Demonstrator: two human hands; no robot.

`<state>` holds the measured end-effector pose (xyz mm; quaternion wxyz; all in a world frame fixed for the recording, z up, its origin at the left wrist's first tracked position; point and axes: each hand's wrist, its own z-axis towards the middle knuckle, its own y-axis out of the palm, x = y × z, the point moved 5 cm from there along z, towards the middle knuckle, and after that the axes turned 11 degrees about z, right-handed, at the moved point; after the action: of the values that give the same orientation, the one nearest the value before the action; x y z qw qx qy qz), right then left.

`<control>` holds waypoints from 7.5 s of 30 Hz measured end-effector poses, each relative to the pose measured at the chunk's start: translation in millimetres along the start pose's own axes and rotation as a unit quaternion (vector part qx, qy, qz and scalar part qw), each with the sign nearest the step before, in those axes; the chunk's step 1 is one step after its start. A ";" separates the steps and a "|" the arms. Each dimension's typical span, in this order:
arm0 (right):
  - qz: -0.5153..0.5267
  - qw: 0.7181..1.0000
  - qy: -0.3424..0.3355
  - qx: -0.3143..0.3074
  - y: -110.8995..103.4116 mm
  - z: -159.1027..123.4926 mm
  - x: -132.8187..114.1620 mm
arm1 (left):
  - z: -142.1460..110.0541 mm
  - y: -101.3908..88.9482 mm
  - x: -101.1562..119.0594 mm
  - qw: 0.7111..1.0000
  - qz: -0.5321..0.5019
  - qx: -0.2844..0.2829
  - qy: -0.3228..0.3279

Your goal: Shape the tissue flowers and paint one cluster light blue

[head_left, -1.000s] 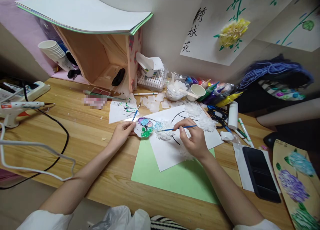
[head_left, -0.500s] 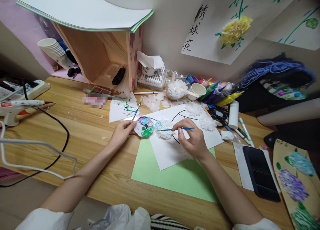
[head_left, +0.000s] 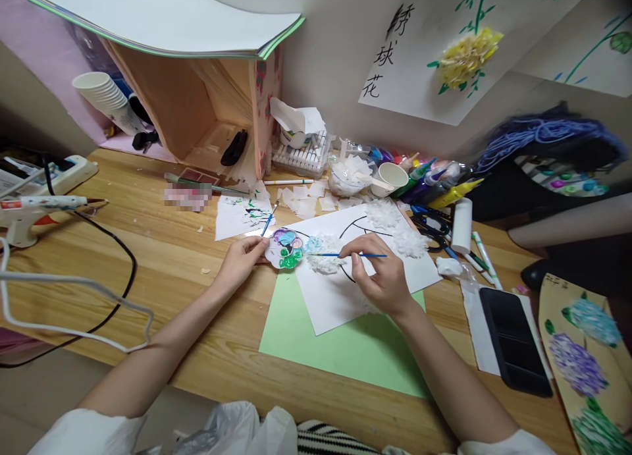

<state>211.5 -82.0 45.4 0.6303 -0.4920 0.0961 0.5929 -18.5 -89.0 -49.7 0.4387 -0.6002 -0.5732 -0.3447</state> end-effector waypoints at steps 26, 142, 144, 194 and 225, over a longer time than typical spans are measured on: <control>0.009 1.000 -0.001 0.000 -3.3 -2.2 2.1 | 1.9 -0.6 -4.6 1.000 0.015 -0.003 0.001; -0.022 0.997 -0.067 0.027 -1.9 -4.4 -3.0 | -0.3 -0.1 0.5 0.999 0.029 -0.013 0.027; -0.020 0.997 -0.067 0.032 -4.2 -4.4 -3.5 | -0.2 -0.2 0.5 0.999 0.031 -0.011 0.027; 0.000 0.998 -0.068 -0.009 16.4 -6.5 -6.0 | 2.6 -20.6 9.3 0.997 0.038 0.067 0.029; 0.001 0.998 -0.057 0.011 11.1 -6.1 -1.8 | 1.0 -18.0 9.8 0.998 0.029 0.059 0.023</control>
<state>204.5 -89.8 38.0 0.6391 -0.4504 0.0670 0.6198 -35.4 -85.1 -38.8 0.4962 -0.5818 -0.5646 -0.3107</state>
